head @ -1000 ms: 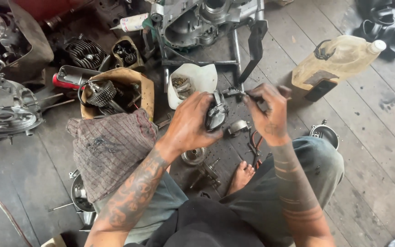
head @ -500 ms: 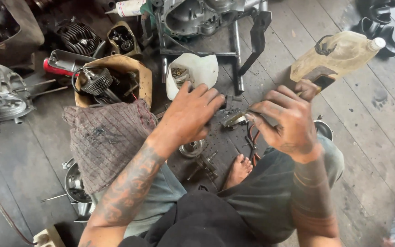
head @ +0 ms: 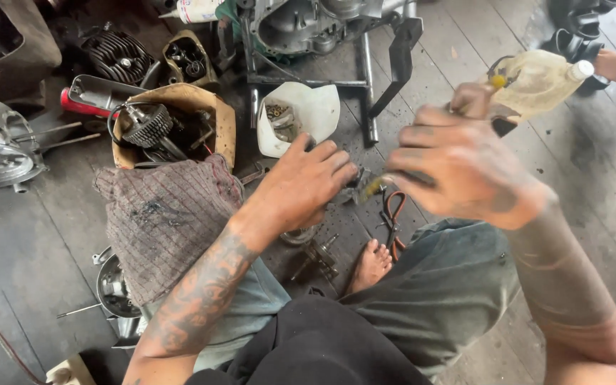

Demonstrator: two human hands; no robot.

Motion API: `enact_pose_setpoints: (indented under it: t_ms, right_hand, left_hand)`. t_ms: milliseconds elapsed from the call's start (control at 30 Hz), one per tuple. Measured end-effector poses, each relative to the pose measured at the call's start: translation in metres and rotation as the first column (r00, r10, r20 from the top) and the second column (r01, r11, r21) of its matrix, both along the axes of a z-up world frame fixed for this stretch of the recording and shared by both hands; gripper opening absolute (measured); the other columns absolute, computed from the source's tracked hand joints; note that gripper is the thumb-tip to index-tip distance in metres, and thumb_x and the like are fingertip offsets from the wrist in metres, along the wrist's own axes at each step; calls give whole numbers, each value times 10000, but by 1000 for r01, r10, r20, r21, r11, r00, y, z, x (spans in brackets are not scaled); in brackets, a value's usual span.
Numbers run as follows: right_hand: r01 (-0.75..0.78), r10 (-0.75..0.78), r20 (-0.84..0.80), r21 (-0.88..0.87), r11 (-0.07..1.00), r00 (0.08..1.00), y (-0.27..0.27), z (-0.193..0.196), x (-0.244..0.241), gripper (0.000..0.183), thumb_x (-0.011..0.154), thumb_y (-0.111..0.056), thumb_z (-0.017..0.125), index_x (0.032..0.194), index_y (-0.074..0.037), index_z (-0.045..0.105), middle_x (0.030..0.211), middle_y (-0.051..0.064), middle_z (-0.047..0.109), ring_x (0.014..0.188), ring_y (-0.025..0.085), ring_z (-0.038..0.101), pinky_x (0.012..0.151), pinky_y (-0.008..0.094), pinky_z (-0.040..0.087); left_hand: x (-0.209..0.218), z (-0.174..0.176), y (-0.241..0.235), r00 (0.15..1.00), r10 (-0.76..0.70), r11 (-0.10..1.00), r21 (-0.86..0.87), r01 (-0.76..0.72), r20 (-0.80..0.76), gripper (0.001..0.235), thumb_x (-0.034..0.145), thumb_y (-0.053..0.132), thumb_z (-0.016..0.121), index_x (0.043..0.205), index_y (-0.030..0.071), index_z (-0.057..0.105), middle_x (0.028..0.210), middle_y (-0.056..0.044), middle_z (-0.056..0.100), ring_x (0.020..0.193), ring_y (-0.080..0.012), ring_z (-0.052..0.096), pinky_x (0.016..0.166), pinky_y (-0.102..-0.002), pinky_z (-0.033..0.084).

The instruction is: Cleaning an engine cover using a brush and a scraping tool to remove grime and old gasket material.

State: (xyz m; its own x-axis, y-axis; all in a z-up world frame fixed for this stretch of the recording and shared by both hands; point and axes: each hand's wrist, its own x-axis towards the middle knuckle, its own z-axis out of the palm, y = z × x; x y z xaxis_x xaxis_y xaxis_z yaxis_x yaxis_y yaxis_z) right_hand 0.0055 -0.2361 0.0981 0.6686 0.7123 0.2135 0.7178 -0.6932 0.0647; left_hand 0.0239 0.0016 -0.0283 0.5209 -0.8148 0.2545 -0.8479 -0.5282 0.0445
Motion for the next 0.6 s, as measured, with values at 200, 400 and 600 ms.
enact_pose_setpoints:
  t_ms: [200, 400, 600]
  right_hand:
    - [61, -62, 108, 17, 998, 992, -14, -6, 11, 310, 1073, -381, 645, 903, -168, 792, 854, 23, 709, 902, 230, 540, 1149, 580, 153]
    - [408, -140, 517, -450, 794, 844, -41, -28, 19, 227, 1198, -461, 532, 1085, -267, 564, 1104, -92, 502, 1219, 175, 470, 1217, 569, 216]
    - [-13, 17, 57, -67, 998, 998, -12, -8, 10, 198, 986, -315, 641, 865, -205, 754, 809, -34, 682, 844, 197, 528, 1069, 515, 244]
  left_hand:
    - [2, 1, 1, 998, 17, 999, 38, -20, 65, 878, 441, 453, 923, 1191, 137, 593, 1118, -4, 602, 1097, -223, 524, 1017, -484, 414]
    - [2, -1, 7, 1000, 8, 1000, -9, -8, -3, 888, 421, 397, 937, 1191, 117, 596, 1140, -17, 601, 1089, -233, 526, 968, -463, 409]
    - [-2, 4, 6, 999, 16, 1000, 7, -16, 29, 900, 400, 390, 938, 1189, 127, 593, 1103, -13, 600, 1087, -234, 536, 1015, -490, 416]
